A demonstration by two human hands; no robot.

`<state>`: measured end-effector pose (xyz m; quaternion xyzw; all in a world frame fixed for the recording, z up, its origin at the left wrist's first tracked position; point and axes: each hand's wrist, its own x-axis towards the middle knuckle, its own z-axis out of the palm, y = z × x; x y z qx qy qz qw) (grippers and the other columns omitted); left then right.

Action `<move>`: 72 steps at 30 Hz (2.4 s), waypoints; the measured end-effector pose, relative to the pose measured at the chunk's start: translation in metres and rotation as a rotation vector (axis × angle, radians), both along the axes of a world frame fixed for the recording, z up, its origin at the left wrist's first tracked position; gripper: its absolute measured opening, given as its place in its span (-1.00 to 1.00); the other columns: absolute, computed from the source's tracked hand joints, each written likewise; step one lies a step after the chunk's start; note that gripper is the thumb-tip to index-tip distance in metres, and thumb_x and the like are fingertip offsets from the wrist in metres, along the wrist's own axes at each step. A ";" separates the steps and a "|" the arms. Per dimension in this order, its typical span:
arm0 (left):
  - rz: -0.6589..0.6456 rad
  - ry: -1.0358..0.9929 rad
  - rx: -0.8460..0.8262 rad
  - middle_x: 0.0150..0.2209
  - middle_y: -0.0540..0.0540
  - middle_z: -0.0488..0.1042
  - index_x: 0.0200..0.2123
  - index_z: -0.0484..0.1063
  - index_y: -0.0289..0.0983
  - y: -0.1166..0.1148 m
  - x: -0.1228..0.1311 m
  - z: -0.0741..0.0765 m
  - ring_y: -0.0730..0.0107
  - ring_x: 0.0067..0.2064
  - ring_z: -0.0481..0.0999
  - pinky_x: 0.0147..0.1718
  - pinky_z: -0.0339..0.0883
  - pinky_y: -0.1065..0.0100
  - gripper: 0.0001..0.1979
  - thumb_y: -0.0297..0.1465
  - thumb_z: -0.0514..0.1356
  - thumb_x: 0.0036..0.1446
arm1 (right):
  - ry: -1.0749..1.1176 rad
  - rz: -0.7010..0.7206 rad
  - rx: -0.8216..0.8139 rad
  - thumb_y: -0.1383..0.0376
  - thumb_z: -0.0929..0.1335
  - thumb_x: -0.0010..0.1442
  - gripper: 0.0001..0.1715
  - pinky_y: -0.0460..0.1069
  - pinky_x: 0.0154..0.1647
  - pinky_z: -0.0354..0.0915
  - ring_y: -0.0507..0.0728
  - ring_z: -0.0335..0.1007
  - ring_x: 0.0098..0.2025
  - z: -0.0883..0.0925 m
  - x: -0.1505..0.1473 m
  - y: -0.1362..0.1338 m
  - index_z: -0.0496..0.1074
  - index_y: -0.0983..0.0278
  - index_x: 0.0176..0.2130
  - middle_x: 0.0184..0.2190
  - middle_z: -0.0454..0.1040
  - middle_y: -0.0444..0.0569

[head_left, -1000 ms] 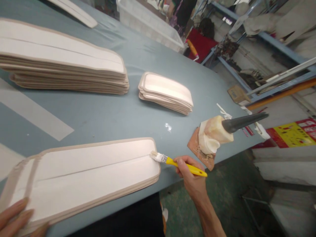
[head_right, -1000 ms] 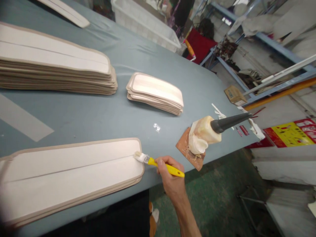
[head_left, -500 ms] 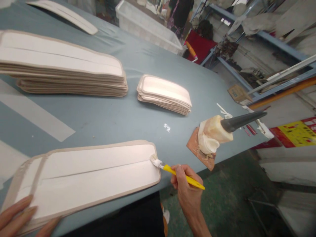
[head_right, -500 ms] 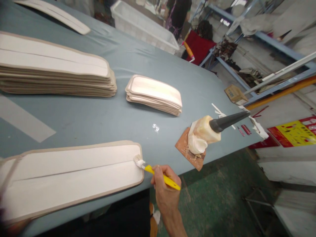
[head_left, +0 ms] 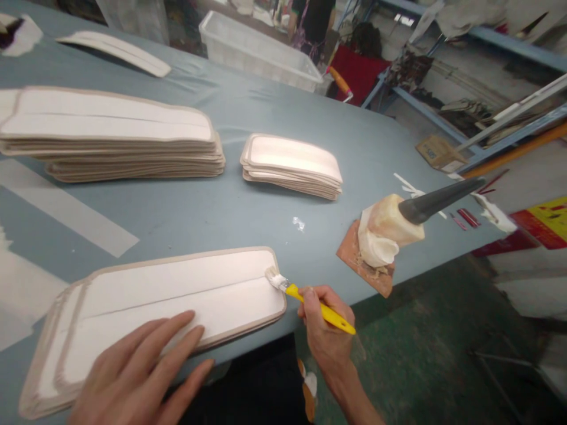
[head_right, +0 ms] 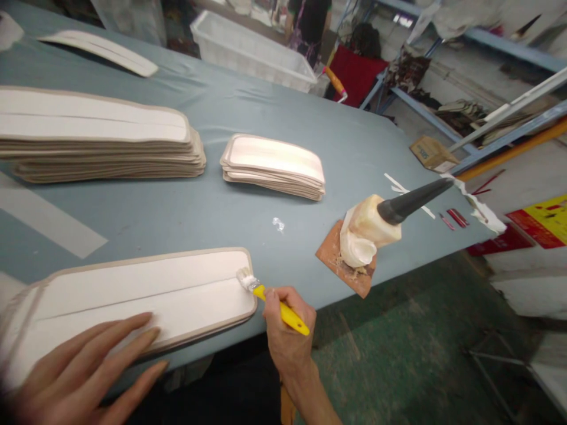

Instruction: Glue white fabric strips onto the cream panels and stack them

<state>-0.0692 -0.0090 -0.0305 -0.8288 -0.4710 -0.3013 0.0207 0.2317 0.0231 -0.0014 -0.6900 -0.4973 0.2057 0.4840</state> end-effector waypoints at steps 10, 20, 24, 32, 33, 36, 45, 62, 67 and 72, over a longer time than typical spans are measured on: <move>0.101 0.079 -0.025 0.04 -0.07 0.60 0.02 0.53 -0.11 0.013 0.026 0.008 0.07 -0.04 0.49 -0.12 0.27 0.12 -0.65 -0.08 0.06 0.45 | 0.063 -0.025 -0.048 -0.04 0.36 0.37 -0.45 -0.10 -0.64 0.17 0.01 0.24 -0.68 0.006 0.004 -0.009 0.48 0.26 -0.51 -0.68 0.36 -0.17; 0.086 0.073 0.018 0.07 -0.09 0.60 0.04 0.54 -0.17 0.010 0.030 0.010 0.07 0.01 0.48 -0.09 0.26 0.13 -0.72 -0.22 0.09 0.46 | 0.078 -0.053 -0.080 -0.10 0.38 0.36 -0.42 -0.09 -0.65 0.14 0.02 0.21 -0.66 0.005 0.004 -0.006 0.48 0.25 -0.48 -0.66 0.36 -0.16; 0.128 0.051 0.011 0.05 -0.10 0.61 0.01 0.54 -0.19 0.009 0.035 0.009 0.06 0.00 0.46 -0.09 0.25 0.13 -0.77 -0.27 0.15 0.44 | 0.032 -0.089 -0.072 -0.17 0.36 0.35 -0.35 -0.08 -0.62 0.19 0.03 0.25 -0.65 0.007 0.002 -0.002 0.44 0.24 -0.52 -0.66 0.37 -0.15; 0.212 -0.117 -0.013 0.03 -0.04 0.64 -0.02 0.55 -0.21 0.000 0.050 0.016 0.16 0.04 0.47 -0.01 0.28 0.18 -0.83 -0.35 0.17 0.44 | -0.099 0.013 -0.142 -0.13 0.36 0.38 -0.43 -0.05 -0.56 0.18 0.05 0.24 -0.61 0.036 -0.030 -0.015 0.53 0.23 -0.43 -0.63 0.37 -0.15; 0.222 -0.130 -0.009 0.04 -0.04 0.64 -0.01 0.54 -0.21 -0.001 0.051 0.016 0.18 0.05 0.47 0.00 0.28 0.19 -0.82 -0.36 0.16 0.45 | -0.154 0.032 -0.123 -0.12 0.36 0.37 -0.47 -0.05 -0.53 0.23 0.07 0.31 -0.58 0.043 -0.033 -0.014 0.56 0.22 -0.38 -0.59 0.44 -0.13; 0.240 -0.158 0.001 0.06 -0.04 0.64 0.01 0.54 -0.24 -0.005 0.053 0.013 0.19 0.08 0.48 0.05 0.29 0.20 -0.81 -0.39 0.14 0.45 | -0.258 0.190 -0.033 -0.06 0.43 0.31 -0.63 -0.05 -0.47 0.35 0.11 0.45 -0.52 0.055 -0.045 -0.005 0.62 0.17 -0.21 -0.47 0.59 -0.09; 0.276 -0.222 0.003 0.09 0.00 0.62 0.01 0.54 -0.22 -0.009 0.056 0.005 0.23 0.11 0.49 0.08 0.30 0.20 -0.80 -0.38 0.14 0.45 | 0.257 0.800 0.012 0.18 0.47 0.30 -0.82 -0.13 -0.43 0.38 0.04 0.43 -0.44 0.049 -0.092 0.034 0.57 0.18 -0.34 -0.43 0.51 -0.12; 0.277 -0.189 -0.030 0.08 -0.02 0.63 0.02 0.55 -0.22 -0.008 0.056 0.011 0.21 0.10 0.48 0.08 0.28 0.19 -0.78 -0.36 0.13 0.45 | -0.059 1.043 -0.091 0.20 0.38 0.34 -0.77 -0.04 -0.19 0.42 0.08 0.51 -0.34 0.026 -0.078 0.074 0.63 0.20 -0.25 -0.34 0.62 -0.10; 0.243 -0.138 -0.007 0.06 -0.05 0.64 0.00 0.54 -0.23 -0.004 0.053 0.015 0.17 0.07 0.50 0.04 0.29 0.17 -0.81 -0.39 0.16 0.43 | -0.039 0.877 -0.163 0.19 0.41 0.28 -0.77 -0.06 -0.28 0.38 0.08 0.48 -0.39 0.031 -0.033 0.072 0.65 0.21 -0.30 -0.40 0.61 -0.11; 0.188 -0.035 0.033 0.10 -0.11 0.62 0.06 0.53 -0.26 -0.003 0.046 0.009 0.09 0.08 0.51 0.03 0.31 0.12 -0.77 -0.38 0.17 0.41 | -0.026 0.742 -0.226 0.18 0.41 0.24 -0.75 -0.11 -0.47 0.26 0.05 0.38 -0.49 0.034 0.012 0.068 0.66 0.25 -0.34 -0.47 0.56 -0.12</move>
